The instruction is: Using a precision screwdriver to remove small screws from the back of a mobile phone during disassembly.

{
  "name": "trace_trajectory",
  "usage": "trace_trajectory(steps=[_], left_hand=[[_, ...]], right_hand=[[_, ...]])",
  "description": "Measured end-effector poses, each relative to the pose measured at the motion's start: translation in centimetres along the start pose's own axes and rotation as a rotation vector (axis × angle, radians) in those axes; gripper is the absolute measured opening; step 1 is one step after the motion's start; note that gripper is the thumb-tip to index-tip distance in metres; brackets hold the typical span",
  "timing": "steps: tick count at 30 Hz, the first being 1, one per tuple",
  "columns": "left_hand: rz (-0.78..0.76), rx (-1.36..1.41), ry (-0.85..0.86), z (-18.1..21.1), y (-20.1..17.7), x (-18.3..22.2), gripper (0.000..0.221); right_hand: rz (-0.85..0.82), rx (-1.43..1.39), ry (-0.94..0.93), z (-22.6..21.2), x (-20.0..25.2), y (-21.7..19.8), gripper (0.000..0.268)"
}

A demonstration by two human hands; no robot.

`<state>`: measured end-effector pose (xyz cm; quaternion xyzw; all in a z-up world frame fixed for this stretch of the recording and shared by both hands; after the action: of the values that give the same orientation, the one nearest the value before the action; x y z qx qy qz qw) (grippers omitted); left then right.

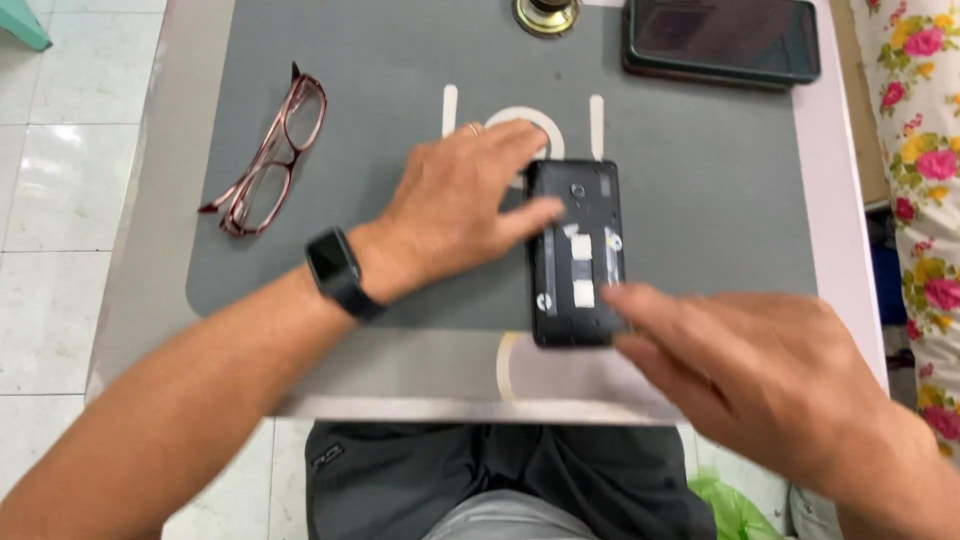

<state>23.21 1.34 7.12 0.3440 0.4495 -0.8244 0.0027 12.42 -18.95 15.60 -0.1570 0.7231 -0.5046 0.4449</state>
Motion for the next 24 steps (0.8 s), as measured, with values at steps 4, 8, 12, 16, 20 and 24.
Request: trace_trajectory(steps=[4, 8, 12, 16, 20, 24], left_hand=[[0.125, -0.192, 0.085, 0.7, -0.6, 0.5, 0.081], [0.106, -0.244, 0.098, 0.4, -0.7, 0.3, 0.083], [0.096, -0.153, 0.118, 0.0, -1.1, 0.3, 0.078], [0.075, -0.062, 0.136, -0.2, -1.5, 0.1, 0.071], [0.025, -0.012, 0.131, -0.2, -1.6, -0.3, 0.070], [-0.001, 0.003, 0.095, -0.4, -1.3, -0.6, 0.067]], right_hand=[[0.058, -0.194, -0.142, -0.8, -1.4, -0.8, 0.024], [0.006, -0.346, -0.383, -2.0, -2.4, -0.4, 0.011], [-0.104, -0.301, -0.393, -1.0, -3.6, 0.0, 0.014], [-0.143, -0.344, -0.403, 0.1, -3.3, 0.9, 0.010], [-0.096, -0.398, -0.343, 1.1, -2.6, 1.4, 0.010], [-0.294, -0.486, -0.233, 2.7, -0.1, 3.1, 0.019]])
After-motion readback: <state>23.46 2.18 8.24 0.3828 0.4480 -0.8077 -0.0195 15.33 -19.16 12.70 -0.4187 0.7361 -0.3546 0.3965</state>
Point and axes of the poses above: each hand's wrist, its own x-axis away from the middle knuckle, its own y-axis out of the palm, z = x × y, the point moved 6 cm from there along -x, towards the middle knuckle, and after that the axes turned 14 degrees about z, right-handed, at the moved point
